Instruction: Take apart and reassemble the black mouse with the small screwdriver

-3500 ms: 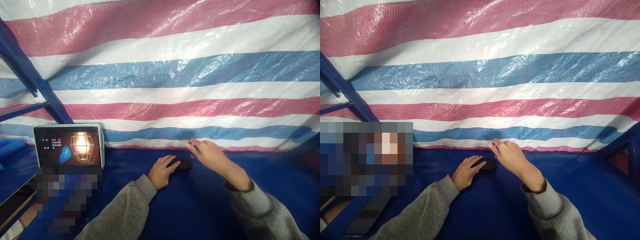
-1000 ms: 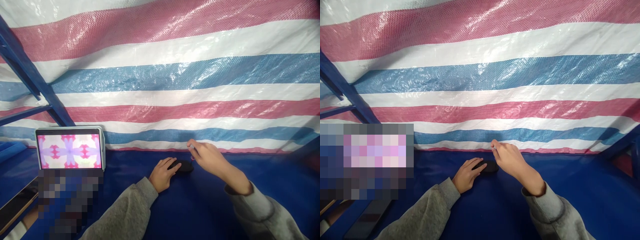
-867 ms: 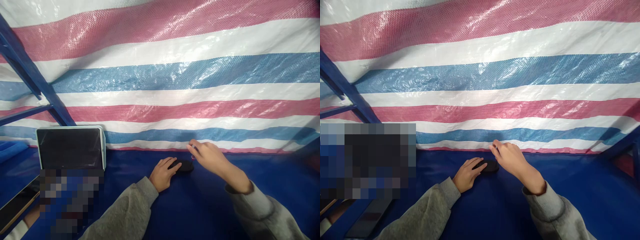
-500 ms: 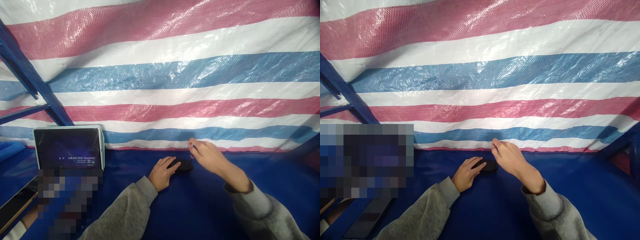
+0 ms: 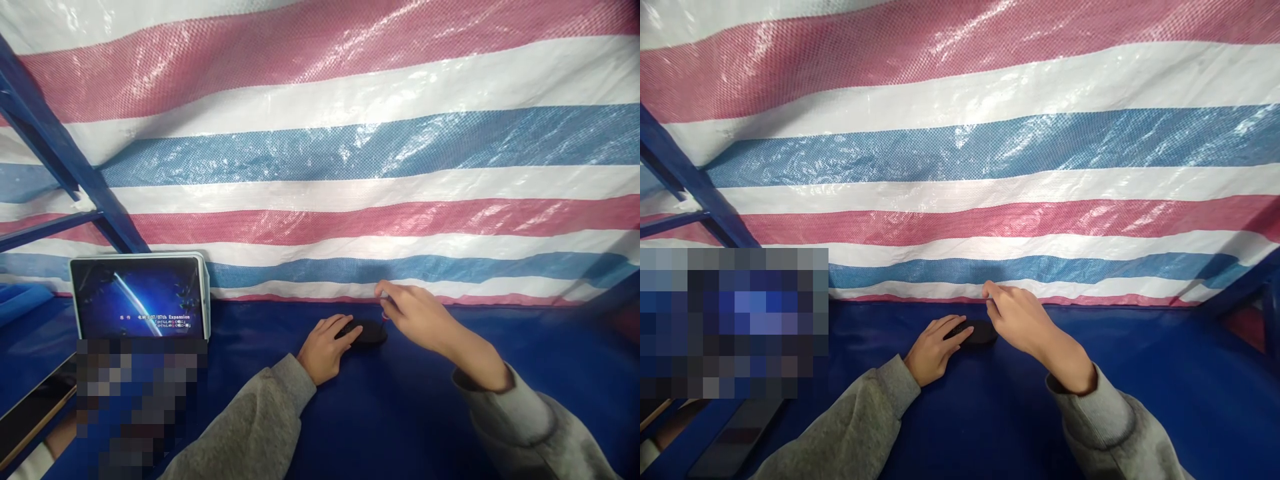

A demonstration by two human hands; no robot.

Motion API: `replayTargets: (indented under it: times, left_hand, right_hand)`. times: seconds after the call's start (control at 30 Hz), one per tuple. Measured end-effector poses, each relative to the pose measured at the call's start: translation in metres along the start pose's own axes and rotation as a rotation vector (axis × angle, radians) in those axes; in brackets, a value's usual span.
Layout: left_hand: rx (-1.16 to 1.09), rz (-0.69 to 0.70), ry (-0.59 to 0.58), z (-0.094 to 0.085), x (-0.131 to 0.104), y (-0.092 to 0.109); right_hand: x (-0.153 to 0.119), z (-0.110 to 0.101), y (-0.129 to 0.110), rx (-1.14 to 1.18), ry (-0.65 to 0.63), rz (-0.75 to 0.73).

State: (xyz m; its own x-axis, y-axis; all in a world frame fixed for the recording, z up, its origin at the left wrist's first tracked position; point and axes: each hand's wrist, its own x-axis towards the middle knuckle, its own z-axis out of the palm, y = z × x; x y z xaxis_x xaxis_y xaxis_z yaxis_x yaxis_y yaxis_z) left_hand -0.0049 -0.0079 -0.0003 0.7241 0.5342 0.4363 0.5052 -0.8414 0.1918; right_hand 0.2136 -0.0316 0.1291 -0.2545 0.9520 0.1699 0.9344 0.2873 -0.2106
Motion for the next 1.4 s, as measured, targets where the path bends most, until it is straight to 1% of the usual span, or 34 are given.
replayTargets:
  times: [0.1,0.17,0.33,0.5,0.7,0.83,0.9,1.03,1.1,1.23,1.33,1.4]
  left_hand:
    - [-0.001,-0.002,0.001,0.000,0.000,0.000]
    - [0.000,-0.011,-0.008,0.001,0.000,0.000]
    - [-0.006,-0.020,-0.019,0.000,0.000,-0.001]
    - [-0.036,-0.012,0.004,-0.004,-0.001,0.001]
    - [-0.120,0.008,0.004,-0.011,-0.003,0.004]
    - [-0.157,0.053,-0.014,-0.014,-0.004,0.007]
    - [-0.156,0.052,-0.029,-0.014,-0.004,0.007]
    - [-0.161,0.035,-0.037,-0.016,-0.004,0.008]
    - [-0.164,0.035,-0.045,-0.017,-0.003,0.008]
    - [-0.192,0.038,-0.048,-0.017,-0.002,0.007]
    - [-0.205,0.028,-0.052,-0.016,-0.002,0.006]
    - [-0.211,0.020,-0.067,-0.016,-0.002,0.005]
  right_hand:
    - [0.002,0.002,0.002,-0.058,0.001,0.059]
    - [0.002,0.003,0.003,-0.056,0.006,0.074]
    - [0.002,0.003,0.003,0.013,0.019,-0.003]
    - [0.001,-0.001,-0.001,-0.004,-0.014,0.049]
    - [-0.010,-0.012,-0.013,0.013,-0.055,-0.046]
    - [-0.016,-0.010,-0.015,-0.019,-0.087,-0.037]
    - [-0.018,-0.008,-0.014,-0.031,-0.074,-0.033]
    - [-0.018,-0.004,-0.008,-0.004,-0.041,-0.098]
    - [-0.016,-0.001,-0.005,-0.020,-0.030,-0.086]
    - [-0.012,0.006,0.000,-0.093,0.021,-0.005]
    - [-0.011,0.009,0.003,-0.092,0.049,-0.039]
    - [-0.010,0.010,0.005,-0.079,0.039,-0.057]
